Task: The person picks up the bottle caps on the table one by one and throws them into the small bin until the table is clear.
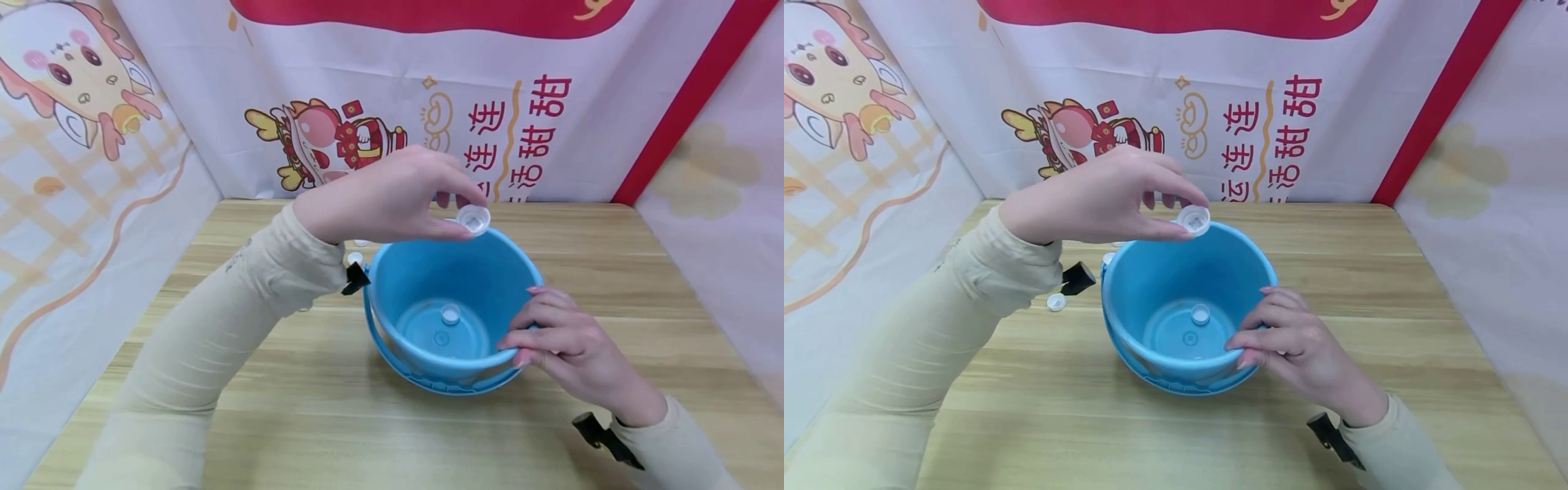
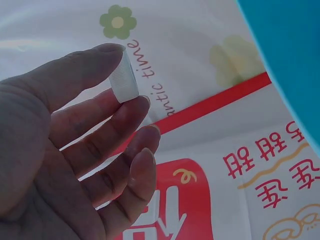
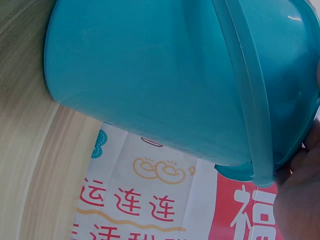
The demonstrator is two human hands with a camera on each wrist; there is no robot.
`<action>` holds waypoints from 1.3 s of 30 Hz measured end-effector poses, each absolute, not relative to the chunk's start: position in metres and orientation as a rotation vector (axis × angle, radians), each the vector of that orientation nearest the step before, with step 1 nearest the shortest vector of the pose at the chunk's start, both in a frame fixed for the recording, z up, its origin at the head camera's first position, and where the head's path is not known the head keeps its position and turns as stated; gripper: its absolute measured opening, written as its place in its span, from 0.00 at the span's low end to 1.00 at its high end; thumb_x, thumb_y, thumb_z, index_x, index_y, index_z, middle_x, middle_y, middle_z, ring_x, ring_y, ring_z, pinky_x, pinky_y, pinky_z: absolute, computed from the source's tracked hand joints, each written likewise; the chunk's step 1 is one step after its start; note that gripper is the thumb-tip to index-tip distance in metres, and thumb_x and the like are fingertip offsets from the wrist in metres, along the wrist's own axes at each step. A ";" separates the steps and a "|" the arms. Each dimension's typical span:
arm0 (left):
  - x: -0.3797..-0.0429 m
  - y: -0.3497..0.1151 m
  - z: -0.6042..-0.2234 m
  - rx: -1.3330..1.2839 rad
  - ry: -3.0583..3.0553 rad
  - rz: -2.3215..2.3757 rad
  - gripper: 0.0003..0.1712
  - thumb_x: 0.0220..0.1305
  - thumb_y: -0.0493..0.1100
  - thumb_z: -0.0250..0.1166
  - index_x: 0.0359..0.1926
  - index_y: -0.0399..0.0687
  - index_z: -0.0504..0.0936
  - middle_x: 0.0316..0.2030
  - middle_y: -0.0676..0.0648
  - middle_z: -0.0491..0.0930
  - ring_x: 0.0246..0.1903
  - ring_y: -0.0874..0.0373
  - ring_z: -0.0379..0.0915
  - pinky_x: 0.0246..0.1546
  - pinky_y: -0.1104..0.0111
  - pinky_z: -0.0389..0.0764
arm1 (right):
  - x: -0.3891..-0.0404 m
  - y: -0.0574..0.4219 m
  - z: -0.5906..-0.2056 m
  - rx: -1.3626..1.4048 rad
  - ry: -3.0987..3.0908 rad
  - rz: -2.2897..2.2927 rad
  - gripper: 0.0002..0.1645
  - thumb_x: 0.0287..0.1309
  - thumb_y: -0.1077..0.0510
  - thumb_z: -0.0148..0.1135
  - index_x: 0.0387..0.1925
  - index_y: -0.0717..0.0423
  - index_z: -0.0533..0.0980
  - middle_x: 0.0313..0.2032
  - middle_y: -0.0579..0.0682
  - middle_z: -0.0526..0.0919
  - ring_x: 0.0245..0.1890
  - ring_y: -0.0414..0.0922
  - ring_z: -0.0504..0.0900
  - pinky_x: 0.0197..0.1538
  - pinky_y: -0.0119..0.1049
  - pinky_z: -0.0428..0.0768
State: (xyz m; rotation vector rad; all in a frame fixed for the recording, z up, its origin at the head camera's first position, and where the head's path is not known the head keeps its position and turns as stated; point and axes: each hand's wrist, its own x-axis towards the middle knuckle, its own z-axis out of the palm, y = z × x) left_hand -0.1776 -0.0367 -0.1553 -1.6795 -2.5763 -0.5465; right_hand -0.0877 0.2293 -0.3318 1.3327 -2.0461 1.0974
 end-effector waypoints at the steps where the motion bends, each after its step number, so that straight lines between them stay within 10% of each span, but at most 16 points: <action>1: -0.179 -0.034 -0.156 -1.687 -2.580 -0.545 0.25 0.60 0.50 0.72 0.56 0.46 0.84 0.48 0.49 0.83 0.43 0.62 0.76 0.45 0.71 0.77 | -0.088 0.229 -0.332 1.336 -2.040 1.099 0.17 0.63 0.47 0.62 0.40 0.55 0.86 0.35 0.48 0.83 0.42 0.44 0.77 0.68 0.42 0.61; 39: -0.195 0.007 -0.176 -1.745 -2.712 -0.408 0.30 0.59 0.56 0.71 0.59 0.48 0.82 0.49 0.51 0.83 0.47 0.63 0.76 0.48 0.73 0.77 | -0.089 0.229 -0.332 1.339 -2.032 1.130 0.16 0.63 0.48 0.62 0.40 0.56 0.86 0.35 0.48 0.83 0.42 0.43 0.77 0.68 0.42 0.61</action>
